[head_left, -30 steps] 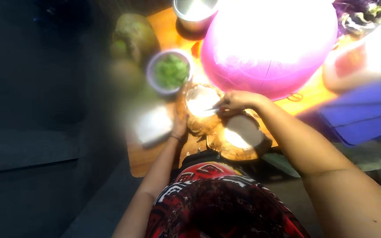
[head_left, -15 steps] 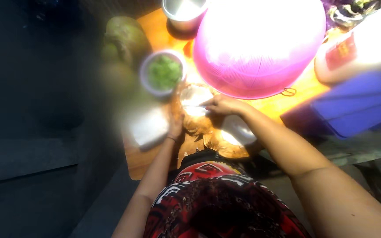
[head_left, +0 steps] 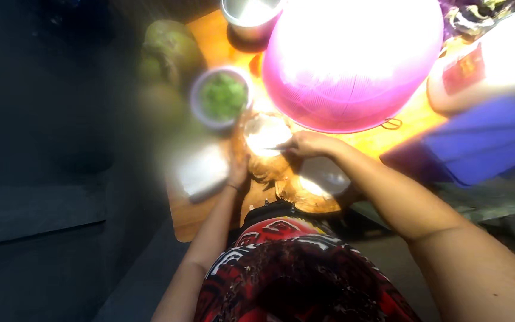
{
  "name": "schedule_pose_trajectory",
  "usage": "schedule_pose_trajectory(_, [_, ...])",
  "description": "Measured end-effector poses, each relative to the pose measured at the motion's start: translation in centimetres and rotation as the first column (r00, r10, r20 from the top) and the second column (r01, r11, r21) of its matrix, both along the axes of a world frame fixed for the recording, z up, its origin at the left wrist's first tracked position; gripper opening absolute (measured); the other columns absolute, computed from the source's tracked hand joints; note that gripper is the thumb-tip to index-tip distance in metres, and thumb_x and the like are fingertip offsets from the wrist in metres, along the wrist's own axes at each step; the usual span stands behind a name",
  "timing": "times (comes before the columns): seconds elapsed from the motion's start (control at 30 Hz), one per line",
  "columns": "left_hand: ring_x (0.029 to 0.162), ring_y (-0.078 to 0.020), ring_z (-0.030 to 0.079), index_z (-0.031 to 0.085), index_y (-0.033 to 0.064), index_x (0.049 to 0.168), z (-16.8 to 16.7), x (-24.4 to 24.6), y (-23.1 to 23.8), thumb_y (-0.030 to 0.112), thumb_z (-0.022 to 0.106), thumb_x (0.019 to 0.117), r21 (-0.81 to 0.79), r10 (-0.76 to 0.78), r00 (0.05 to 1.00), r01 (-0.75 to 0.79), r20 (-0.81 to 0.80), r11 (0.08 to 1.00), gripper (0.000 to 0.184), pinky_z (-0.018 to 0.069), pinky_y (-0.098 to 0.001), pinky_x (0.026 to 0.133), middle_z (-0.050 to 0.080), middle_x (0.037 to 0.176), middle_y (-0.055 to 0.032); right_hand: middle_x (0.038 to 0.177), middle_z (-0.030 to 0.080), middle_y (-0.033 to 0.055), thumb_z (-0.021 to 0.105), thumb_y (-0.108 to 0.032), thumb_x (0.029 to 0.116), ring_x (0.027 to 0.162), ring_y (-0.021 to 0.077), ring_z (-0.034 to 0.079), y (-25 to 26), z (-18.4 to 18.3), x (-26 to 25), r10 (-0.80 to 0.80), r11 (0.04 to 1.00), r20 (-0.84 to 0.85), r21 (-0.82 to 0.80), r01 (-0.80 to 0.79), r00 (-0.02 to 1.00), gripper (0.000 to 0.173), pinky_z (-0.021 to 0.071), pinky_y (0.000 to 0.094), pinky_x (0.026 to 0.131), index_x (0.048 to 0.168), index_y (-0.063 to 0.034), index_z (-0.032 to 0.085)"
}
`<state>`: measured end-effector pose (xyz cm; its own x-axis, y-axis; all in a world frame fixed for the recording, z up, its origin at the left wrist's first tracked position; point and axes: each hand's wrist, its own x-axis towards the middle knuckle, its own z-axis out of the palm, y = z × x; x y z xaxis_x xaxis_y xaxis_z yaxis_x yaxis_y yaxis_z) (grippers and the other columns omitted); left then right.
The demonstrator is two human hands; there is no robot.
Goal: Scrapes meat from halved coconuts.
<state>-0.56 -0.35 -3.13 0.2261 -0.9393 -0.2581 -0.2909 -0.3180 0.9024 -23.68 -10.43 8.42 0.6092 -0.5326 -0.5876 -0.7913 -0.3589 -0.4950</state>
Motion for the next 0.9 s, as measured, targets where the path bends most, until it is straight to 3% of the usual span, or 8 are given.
schedule_pose_trajectory(0.13, [0.150,-0.0295,0.034,-0.004,0.0036,0.163,0.2,-0.1,-0.3,0.022,0.058,0.1043,0.003,0.004,1.000,-0.004,-0.016,1.000,0.088,0.0300,-0.0427,0.122,0.023,0.165,-0.0254,0.114,0.073,0.0173,0.062,-0.018,0.1028,0.111,0.0399,0.067,-2.2,1.0,0.0,0.038,0.997,-0.065,-0.071,-0.043,0.997,0.028,0.0489,0.0679,0.091,0.129,-0.0206,0.073])
schedule_pose_trajectory(0.23, [0.150,-0.0282,0.034,-0.003,0.0056,0.164,0.1,0.0,-0.4,0.023,0.058,0.1042,0.000,0.004,1.000,-0.004,-0.021,1.000,0.087,0.0302,-0.0424,0.122,0.023,0.166,-0.0240,0.122,0.071,0.0187,0.054,-0.016,0.1067,0.118,0.0397,0.065,-2.2,0.6,1.0,-0.007,0.996,0.047,-0.086,0.011,0.999,0.033,0.0469,0.0655,0.099,0.137,-0.0190,0.068])
schedule_pose_trajectory(0.3, [0.151,-0.0291,0.033,-0.005,0.0041,0.163,0.0,0.1,-0.3,0.023,0.059,0.1044,0.010,-0.001,1.000,0.001,-0.013,1.000,0.089,0.0296,-0.0424,0.123,0.022,0.166,-0.0249,0.120,0.071,0.0202,0.055,-0.016,0.1064,0.116,0.0410,0.065,-1.4,-0.8,1.2,0.004,0.997,0.073,-0.074,0.001,0.997,0.035,0.0476,0.0667,0.098,0.138,-0.0191,0.067])
schedule_pose_trajectory(0.4, [0.150,-0.0289,0.035,-0.004,0.0031,0.163,-0.2,0.2,-0.1,0.025,0.058,0.1045,0.016,-0.002,1.000,0.002,0.005,1.000,0.089,0.0305,-0.0422,0.122,0.025,0.165,-0.0252,0.121,0.071,0.0197,0.055,-0.019,0.1067,0.116,0.0406,0.065,-0.9,0.2,0.5,0.060,0.998,-0.056,-0.013,-0.061,0.997,0.036,0.0478,0.0664,0.096,0.141,-0.0203,0.065])
schedule_pose_trajectory(0.47, [0.149,-0.0294,0.036,-0.002,0.0032,0.163,-0.1,0.2,-0.3,0.025,0.058,0.1043,0.007,-0.004,1.000,0.004,0.009,1.000,0.087,0.0319,-0.0433,0.122,0.026,0.164,-0.0251,0.119,0.071,0.0184,0.059,-0.017,0.1051,0.115,0.0402,0.065,-1.7,1.8,0.1,0.083,0.997,-0.120,0.000,-0.084,0.989,0.031,0.0470,0.0662,0.095,0.134,-0.0190,0.070])
schedule_pose_trajectory(0.53, [0.150,-0.0298,0.035,-0.002,0.0043,0.163,0.1,0.1,-0.3,0.025,0.058,0.1047,0.018,-0.008,1.000,0.008,0.011,1.000,0.087,0.0309,-0.0440,0.122,0.025,0.165,-0.0243,0.116,0.073,0.0178,0.058,-0.013,0.1042,0.113,0.0394,0.066,-2.4,1.9,-0.1,0.042,0.998,-0.037,-0.039,-0.043,0.998,0.030,0.0479,0.0664,0.095,0.129,-0.0171,0.073])
schedule_pose_trajectory(0.7, [0.150,-0.0286,0.035,-0.004,0.0048,0.164,0.1,0.1,-0.2,0.025,0.058,0.1046,0.021,-0.002,1.000,0.002,-0.003,1.000,0.088,0.0307,-0.0429,0.122,0.025,0.165,-0.0243,0.125,0.070,0.0199,0.051,-0.014,0.1080,0.120,0.0374,0.065,-1.2,-0.8,1.1,-0.043,0.997,0.200,-0.055,0.055,0.979,0.037,0.0467,0.0590,0.104,0.142,-0.0146,0.064])
schedule_pose_trajectory(0.9, [0.149,-0.0295,0.037,-0.003,0.0058,0.164,0.1,0.0,-0.2,0.026,0.058,0.1048,0.025,-0.004,1.000,0.004,0.004,1.000,0.087,0.0318,-0.0440,0.121,0.027,0.164,-0.0238,0.121,0.071,0.0193,0.054,-0.014,0.1063,0.118,0.0395,0.065,-1.0,-0.2,-0.4,-0.002,0.999,0.058,-0.047,0.005,0.998,0.034,0.0471,0.0639,0.100,0.137,-0.0183,0.069])
